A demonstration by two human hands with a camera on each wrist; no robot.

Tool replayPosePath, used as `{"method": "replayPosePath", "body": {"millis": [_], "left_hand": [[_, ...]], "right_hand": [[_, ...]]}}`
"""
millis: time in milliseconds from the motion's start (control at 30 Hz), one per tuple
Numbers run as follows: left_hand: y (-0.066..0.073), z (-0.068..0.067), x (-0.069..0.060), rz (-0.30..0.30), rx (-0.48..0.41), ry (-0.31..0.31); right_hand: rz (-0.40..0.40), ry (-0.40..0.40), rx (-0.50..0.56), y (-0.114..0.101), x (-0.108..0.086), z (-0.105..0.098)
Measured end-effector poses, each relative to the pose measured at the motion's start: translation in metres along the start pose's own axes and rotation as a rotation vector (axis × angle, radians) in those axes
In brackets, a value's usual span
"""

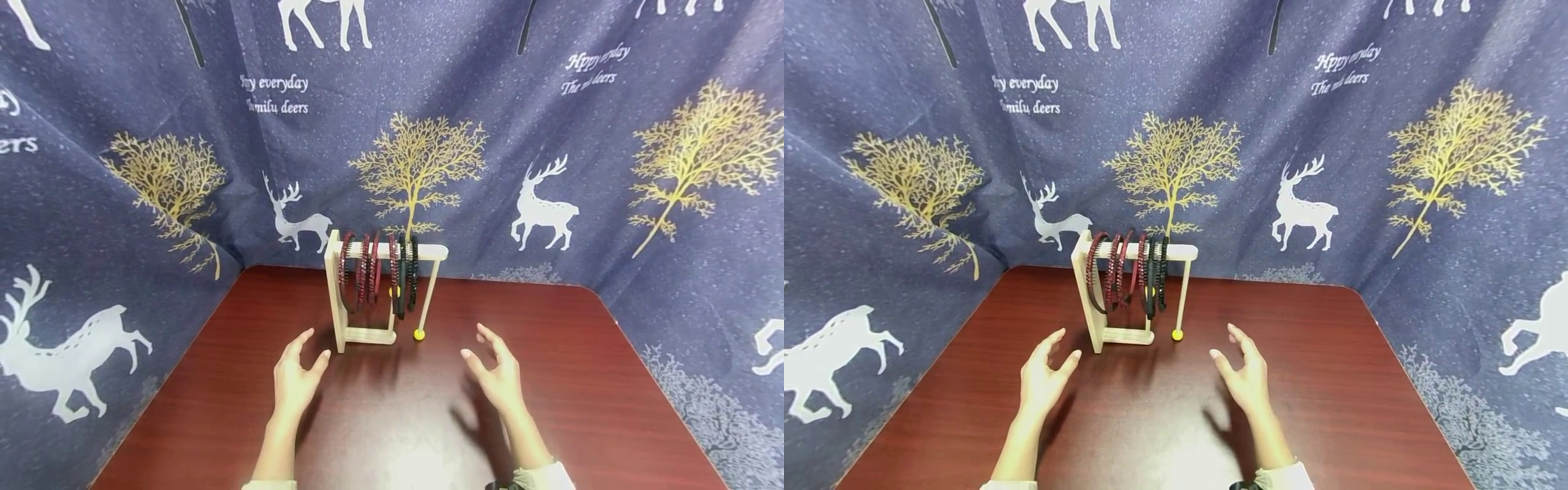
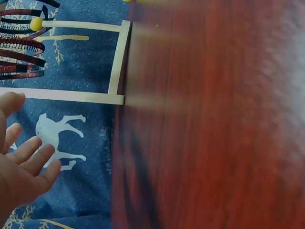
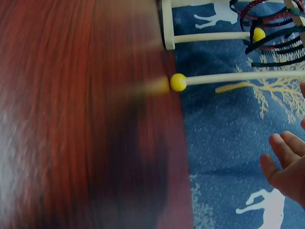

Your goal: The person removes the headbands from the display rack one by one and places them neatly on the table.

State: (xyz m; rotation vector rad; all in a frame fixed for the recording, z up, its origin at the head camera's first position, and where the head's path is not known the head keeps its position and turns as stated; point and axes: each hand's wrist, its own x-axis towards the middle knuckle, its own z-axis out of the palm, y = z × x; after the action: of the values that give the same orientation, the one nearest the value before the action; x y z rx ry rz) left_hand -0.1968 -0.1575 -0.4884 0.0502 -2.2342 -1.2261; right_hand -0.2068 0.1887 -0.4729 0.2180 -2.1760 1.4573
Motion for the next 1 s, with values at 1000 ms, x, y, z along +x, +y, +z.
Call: {"method": "replayPosePath", "body": {"millis": [1000], "left_hand": [[-0.014, 0.032, 0.028, -0.155, -0.286, -0.068]], "right_hand": [[-0.089, -0.136, 0.256, -0.041, 0.026, 0.039]]}}
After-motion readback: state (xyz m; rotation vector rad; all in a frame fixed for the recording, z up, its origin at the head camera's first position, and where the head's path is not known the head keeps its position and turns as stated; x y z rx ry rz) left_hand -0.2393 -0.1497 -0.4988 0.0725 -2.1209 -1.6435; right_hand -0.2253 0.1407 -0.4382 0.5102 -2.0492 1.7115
